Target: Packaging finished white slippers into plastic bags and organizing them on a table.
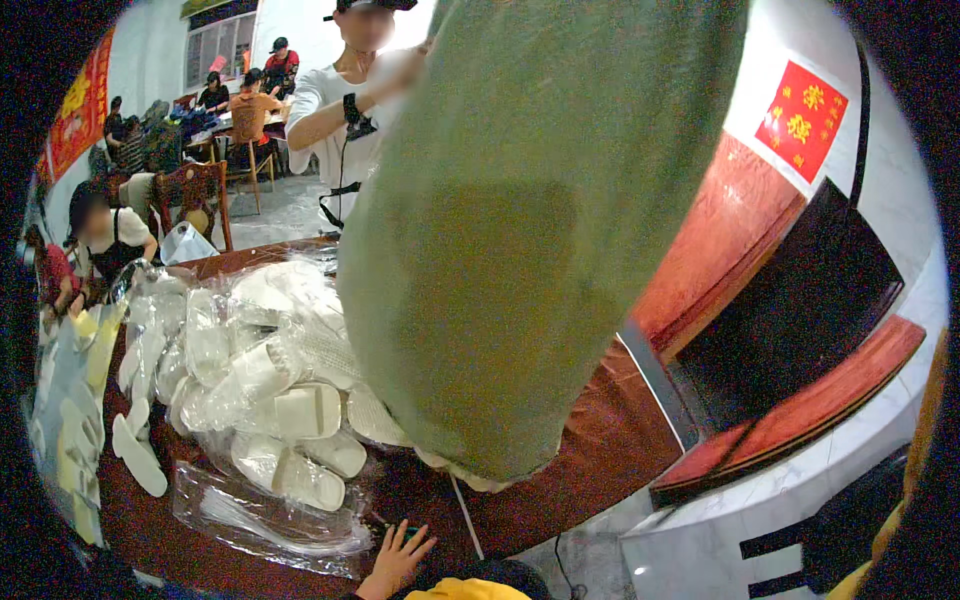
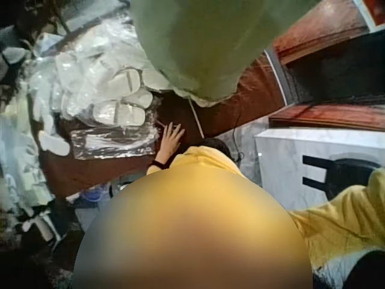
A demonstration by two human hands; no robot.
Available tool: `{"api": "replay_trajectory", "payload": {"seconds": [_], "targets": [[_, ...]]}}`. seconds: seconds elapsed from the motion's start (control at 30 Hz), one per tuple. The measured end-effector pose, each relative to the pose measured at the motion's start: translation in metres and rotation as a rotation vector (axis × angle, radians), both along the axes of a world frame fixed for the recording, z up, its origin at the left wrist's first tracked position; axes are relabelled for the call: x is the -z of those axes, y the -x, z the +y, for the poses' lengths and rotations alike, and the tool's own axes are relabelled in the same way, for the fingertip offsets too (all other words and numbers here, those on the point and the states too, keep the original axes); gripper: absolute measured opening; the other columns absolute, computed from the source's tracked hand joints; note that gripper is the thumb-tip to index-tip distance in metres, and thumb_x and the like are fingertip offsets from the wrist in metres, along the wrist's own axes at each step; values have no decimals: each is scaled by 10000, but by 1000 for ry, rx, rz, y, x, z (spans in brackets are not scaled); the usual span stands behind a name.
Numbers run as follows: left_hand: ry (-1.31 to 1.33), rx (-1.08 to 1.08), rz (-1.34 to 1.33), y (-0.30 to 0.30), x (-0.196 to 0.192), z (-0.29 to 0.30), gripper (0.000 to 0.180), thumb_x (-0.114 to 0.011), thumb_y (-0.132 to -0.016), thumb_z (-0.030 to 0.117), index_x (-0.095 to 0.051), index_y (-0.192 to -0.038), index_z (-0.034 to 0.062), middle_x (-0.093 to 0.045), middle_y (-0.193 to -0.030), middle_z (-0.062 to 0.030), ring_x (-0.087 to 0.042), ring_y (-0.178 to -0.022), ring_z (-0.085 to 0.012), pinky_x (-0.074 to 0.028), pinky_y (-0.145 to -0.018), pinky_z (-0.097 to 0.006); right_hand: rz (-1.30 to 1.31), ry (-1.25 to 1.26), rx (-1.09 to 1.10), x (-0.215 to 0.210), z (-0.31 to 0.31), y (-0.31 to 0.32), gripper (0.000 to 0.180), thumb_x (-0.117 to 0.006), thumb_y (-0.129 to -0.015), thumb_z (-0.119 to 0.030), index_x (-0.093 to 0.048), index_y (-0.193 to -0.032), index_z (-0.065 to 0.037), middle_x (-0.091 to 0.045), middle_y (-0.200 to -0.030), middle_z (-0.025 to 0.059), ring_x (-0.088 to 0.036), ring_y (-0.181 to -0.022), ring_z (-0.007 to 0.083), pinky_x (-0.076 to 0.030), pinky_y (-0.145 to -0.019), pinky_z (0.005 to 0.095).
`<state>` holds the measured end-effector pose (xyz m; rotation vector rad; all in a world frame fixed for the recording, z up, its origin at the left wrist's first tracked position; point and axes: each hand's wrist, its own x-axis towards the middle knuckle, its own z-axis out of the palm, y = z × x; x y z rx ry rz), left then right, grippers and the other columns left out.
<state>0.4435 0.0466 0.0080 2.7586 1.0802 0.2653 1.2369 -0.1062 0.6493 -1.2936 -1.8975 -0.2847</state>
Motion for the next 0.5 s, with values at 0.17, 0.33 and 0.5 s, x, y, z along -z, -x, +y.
{"api": "replay_trajectory", "payload": {"seconds": [0.17, 0.33, 0.5], "targets": [[180, -85, -4, 15, -14, -9, 739, -759, -747, 399, -468, -1401, 215, -353, -1515, -48, -250, -1413, -394, -167, -1126, -640, 86, 211, -15, 99, 179, 291, 664, -580, -907, -373, -359, -1393, 21, -440, -1361, 194, -414, -1276, 294, -310, -1085, 399], [392, -184, -303, 20, -4, -6, 881, -716, -805, 491, -317, -1479, 87, -338, -1496, -172, -244, -1410, -419, -151, -1120, -641, 29, 432, -26, 113, 309, 538, 796, -669, -870, -309, -259, -1469, 18, -342, -1483, 214, -340, -1374, 314, -264, -1141, 418], [711, -384, -1107, -10, -100, 56, 1048, -769, -811, 304, -63, -1498, -53, -205, -1524, -276, -181, -1437, -400, -188, -1161, -474, -543, 315, -294, 209, 300, 635, 983, -806, -619, -344, -374, -1431, 3, -432, -1419, 222, -382, -1364, 333, -286, -1135, 421]]}}
